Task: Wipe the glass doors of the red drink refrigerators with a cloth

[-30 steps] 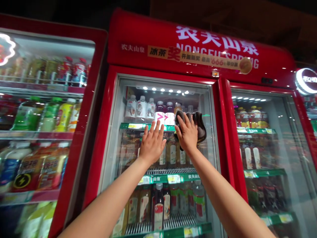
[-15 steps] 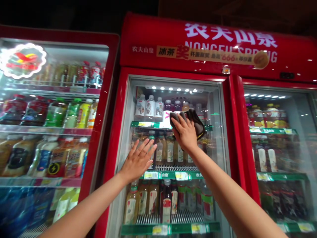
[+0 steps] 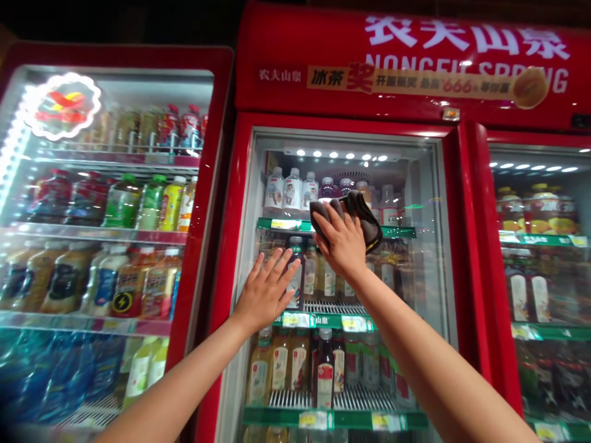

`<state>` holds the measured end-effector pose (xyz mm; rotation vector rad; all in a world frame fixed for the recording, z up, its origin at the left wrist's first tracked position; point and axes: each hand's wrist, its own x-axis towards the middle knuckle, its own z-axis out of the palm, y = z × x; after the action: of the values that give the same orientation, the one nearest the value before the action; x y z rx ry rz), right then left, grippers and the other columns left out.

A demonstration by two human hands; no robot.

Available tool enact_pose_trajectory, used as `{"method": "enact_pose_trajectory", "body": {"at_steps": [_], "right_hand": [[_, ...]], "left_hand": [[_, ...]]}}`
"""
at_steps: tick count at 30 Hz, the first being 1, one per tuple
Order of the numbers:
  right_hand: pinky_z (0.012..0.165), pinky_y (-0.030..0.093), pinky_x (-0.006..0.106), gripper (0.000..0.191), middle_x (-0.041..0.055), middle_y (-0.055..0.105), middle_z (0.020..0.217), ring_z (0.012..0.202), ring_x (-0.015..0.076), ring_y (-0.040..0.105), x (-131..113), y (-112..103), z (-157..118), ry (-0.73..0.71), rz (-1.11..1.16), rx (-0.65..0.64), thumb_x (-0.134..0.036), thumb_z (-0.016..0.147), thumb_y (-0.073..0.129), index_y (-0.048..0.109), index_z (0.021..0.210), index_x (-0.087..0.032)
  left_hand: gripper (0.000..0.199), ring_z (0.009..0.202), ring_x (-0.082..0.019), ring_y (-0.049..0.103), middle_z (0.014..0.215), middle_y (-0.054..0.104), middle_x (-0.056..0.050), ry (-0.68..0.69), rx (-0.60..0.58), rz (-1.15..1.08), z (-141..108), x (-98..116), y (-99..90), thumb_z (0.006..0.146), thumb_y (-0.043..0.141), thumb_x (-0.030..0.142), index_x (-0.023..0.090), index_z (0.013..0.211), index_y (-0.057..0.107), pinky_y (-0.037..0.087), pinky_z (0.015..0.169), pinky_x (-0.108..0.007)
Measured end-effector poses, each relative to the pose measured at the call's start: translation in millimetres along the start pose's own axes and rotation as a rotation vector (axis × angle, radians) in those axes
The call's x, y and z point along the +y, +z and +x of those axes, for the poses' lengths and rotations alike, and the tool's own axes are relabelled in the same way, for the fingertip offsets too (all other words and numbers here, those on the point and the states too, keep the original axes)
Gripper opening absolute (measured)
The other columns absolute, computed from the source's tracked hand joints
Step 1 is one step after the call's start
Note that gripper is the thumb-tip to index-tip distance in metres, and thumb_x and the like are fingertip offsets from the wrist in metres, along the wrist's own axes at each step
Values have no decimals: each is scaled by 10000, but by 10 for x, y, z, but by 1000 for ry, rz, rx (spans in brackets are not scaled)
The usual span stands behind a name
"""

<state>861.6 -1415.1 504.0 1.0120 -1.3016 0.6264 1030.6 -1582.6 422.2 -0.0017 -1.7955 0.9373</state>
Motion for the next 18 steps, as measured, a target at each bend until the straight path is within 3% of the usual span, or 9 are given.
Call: {"method": "enact_pose_trajectory", "body": {"at_steps": [3,6,9,11,14,16,18], "right_hand": [[1122,362,581,438,47,506,1542,1408,344,450,130,-91,-149,-144,25,-77,-385,1001,487,560,1430,-333],[1099,379,579,403,64,565,1486,1382,338,475,280,-74,-27,-60,56,9,-369,1004,476,607,1383,-328],[1058,409,575,398,86,593,1447,1363,349,484,135,65,279,112,81,138,-379,1005,461,639,1352,-303],[1063,404,569,398,80,590,1451,1347,347,494,-76,143,406,111,89,132,-376,1007,453,642,1349,-298],[1103,378,545,393,48,573,1477,1380,324,469,-267,130,334,-81,113,19,-376,1010,458,628,1359,-319],[1123,368,528,392,31,563,1490,1400,304,459,-217,52,183,-236,131,-65,-378,1009,469,615,1370,-336],[1132,362,527,391,29,562,1493,1397,297,470,-83,-17,73,-298,136,-102,-376,1007,478,613,1373,-340]], "left_hand": [[687,1560,-266,182,1667,284,-80,-9,-2,-9,1,4,-4,982,502,471,220,1584,287,70,1279,-517],[681,1556,-268,196,1664,293,-80,-9,14,-14,1,8,4,981,503,466,217,1581,300,69,1280,-516],[666,1549,-270,220,1656,313,-79,-7,40,-17,0,3,16,978,508,469,215,1568,332,65,1282,-513],[647,1545,-271,230,1653,321,-76,-8,54,-19,-7,-4,22,975,516,468,214,1551,368,60,1284,-511],[610,1546,-258,227,1646,337,-69,2,75,-23,-32,-10,29,979,514,463,211,1526,413,47,1290,-506],[604,1547,-245,222,1640,351,-69,13,81,-25,-50,-5,34,985,503,460,205,1526,412,36,1292,-510],[619,1549,-244,217,1637,355,-75,17,68,-25,-59,6,37,989,493,452,197,1542,382,27,1290,-527]]}}
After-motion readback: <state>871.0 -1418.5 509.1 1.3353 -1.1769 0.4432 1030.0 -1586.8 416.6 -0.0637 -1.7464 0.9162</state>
